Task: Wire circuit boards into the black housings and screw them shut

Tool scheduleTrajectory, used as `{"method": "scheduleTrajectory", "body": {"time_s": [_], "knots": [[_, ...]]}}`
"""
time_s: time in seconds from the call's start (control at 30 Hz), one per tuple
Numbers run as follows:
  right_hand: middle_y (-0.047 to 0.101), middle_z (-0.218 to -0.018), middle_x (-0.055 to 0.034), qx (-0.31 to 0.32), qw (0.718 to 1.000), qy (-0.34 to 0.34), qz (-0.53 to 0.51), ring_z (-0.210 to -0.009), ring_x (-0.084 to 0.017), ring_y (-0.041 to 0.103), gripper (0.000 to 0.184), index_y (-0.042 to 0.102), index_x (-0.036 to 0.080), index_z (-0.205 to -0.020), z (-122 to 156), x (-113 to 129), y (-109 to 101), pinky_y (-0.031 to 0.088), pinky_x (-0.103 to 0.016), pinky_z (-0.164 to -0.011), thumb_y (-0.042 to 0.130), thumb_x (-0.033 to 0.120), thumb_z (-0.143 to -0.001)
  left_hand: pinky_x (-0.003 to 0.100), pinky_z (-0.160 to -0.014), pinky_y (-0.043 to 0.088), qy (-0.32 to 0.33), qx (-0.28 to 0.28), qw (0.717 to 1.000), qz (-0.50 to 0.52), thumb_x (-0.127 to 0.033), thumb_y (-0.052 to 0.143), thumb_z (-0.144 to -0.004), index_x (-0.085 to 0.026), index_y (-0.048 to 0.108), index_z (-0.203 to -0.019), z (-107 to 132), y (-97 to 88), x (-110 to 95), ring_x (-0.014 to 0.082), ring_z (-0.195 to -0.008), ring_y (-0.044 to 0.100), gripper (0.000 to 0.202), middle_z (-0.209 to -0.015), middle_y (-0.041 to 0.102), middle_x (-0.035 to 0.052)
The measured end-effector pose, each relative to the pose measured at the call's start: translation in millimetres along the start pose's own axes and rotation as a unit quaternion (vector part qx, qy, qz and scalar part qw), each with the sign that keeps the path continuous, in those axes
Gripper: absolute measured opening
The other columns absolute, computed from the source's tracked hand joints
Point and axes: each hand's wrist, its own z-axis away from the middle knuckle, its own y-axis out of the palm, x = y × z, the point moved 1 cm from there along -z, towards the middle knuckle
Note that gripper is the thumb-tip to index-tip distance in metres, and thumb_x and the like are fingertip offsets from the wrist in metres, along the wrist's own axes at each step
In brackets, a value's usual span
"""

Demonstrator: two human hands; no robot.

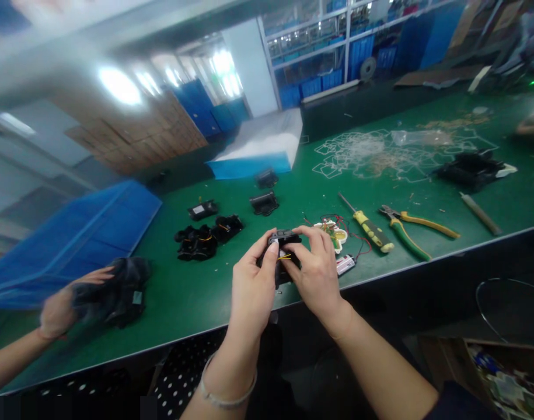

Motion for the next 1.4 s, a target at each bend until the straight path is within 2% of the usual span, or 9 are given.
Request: {"method": "scheduleTrajectory", "body": {"time_s": [0.13,0.3,0.67,0.8,0.93,1.03,1.13,1.23,1.4], "knots": [[0.057,-0.118,-0.0084,-0.037,0.986,0.072,-0.146,-0.115,-0.024,0.049,0.012,0.066,0.022,-0.092,10,-11,-10,0.037,-0.046,-0.102,0.065,0.027,-0.082,0.039,-0.1,0.044,-0.009,-0.015,1.0,-0.015,-0.041,0.057,-0.084,-0.022,0.065,-0.115,-12,-2.8,16,0.0221,-0.107,0.06,0.037,-0.116,0.065,0.0067],[0.067,-0.101,-0.0085,-0.065,0.887,0.234,-0.393,-0.094,-0.02,0.064,0.019,0.061,0.018,-0.092,24,-28,-37,0.052,-0.038,-0.084,0.069,0.028,-0.077,0.039,-0.097,0.046,-0.013,-0.087,0.996,-0.015,-0.042,0.056,-0.084,-0.021,0.065,-0.115,-41,-8.7,48,0.0215,-0.104,0.061,0.038,-0.114,0.066,0.0071],[0.07,-0.085,-0.0035,-0.109,0.858,0.296,-0.406,-0.075,-0.016,0.066,0.026,0.069,0.019,-0.095,35,-36,-64,0.055,-0.033,-0.075,0.076,0.025,-0.071,0.038,-0.097,0.046,-0.063,-0.177,0.98,-0.067,-0.035,0.058,-0.081,-0.011,0.063,-0.115,-94,-14.0,107,0.0225,-0.104,0.06,0.042,-0.114,0.064,0.0139],[0.071,-0.084,-0.004,-0.117,0.851,0.298,-0.418,-0.075,-0.017,0.066,0.027,0.07,0.019,-0.092,36,-39,-69,0.056,-0.033,-0.073,0.078,0.024,-0.067,0.04,-0.1,0.042,-0.012,-0.195,0.97,-0.148,-0.035,0.057,-0.082,-0.014,0.06,-0.117,-98,-21.0,103,0.0231,-0.107,0.058,0.041,-0.116,0.063,0.0129],[0.072,-0.086,-0.0047,-0.12,0.853,0.293,-0.415,-0.075,-0.018,0.066,0.024,0.072,0.02,-0.089,37,-40,-73,0.056,-0.034,-0.072,0.078,0.025,-0.067,0.044,-0.111,0.026,0.113,-0.221,0.932,-0.265,-0.031,0.056,-0.083,-0.018,0.061,-0.116,-84,-14.0,64,0.0247,-0.12,0.048,0.036,-0.123,0.058,0.0102],[0.071,-0.088,-0.0043,-0.12,0.866,0.274,-0.4,-0.078,-0.018,0.066,0.023,0.073,0.021,-0.089,36,-38,-76,0.056,-0.034,-0.074,0.078,0.025,-0.067,0.041,-0.106,0.034,0.164,-0.13,0.954,-0.213,-0.033,0.056,-0.084,-0.021,0.064,-0.11,-58,4.6,26,0.0231,-0.115,0.051,0.03,-0.12,0.06,0.0074],[0.07,-0.091,-0.0037,-0.116,0.887,0.248,-0.371,-0.082,-0.018,0.064,0.023,0.074,0.023,-0.09,35,-33,-80,0.054,-0.033,-0.074,0.077,0.023,-0.068,0.031,-0.085,0.049,0.138,0.063,0.986,-0.063,-0.036,0.057,-0.084,-0.021,0.069,-0.1,-25,26.1,-7,0.0192,-0.095,0.06,0.024,-0.102,0.066,0.0064],[0.068,-0.091,-0.0035,-0.099,0.907,0.224,-0.343,-0.085,-0.018,0.063,0.021,0.074,0.024,-0.093,34,-28,-84,0.053,-0.031,-0.073,0.075,0.023,-0.072,0.025,-0.077,0.051,0.131,0.224,0.965,0.026,-0.031,0.065,-0.08,-0.022,0.071,-0.098,4,40.9,-28,0.0167,-0.091,0.061,0.021,-0.097,0.066,0.0063],[0.067,-0.089,-0.0033,-0.091,0.927,0.197,-0.305,-0.082,-0.018,0.062,0.021,0.073,0.026,-0.096,36,-21,-86,0.051,-0.03,-0.07,0.072,0.022,-0.075,0.025,-0.078,0.055,0.084,0.272,0.956,0.071,-0.029,0.074,-0.072,-0.023,0.071,-0.097,25,48.1,-37,0.0169,-0.093,0.061,0.026,-0.098,0.063,0.0062]]}}
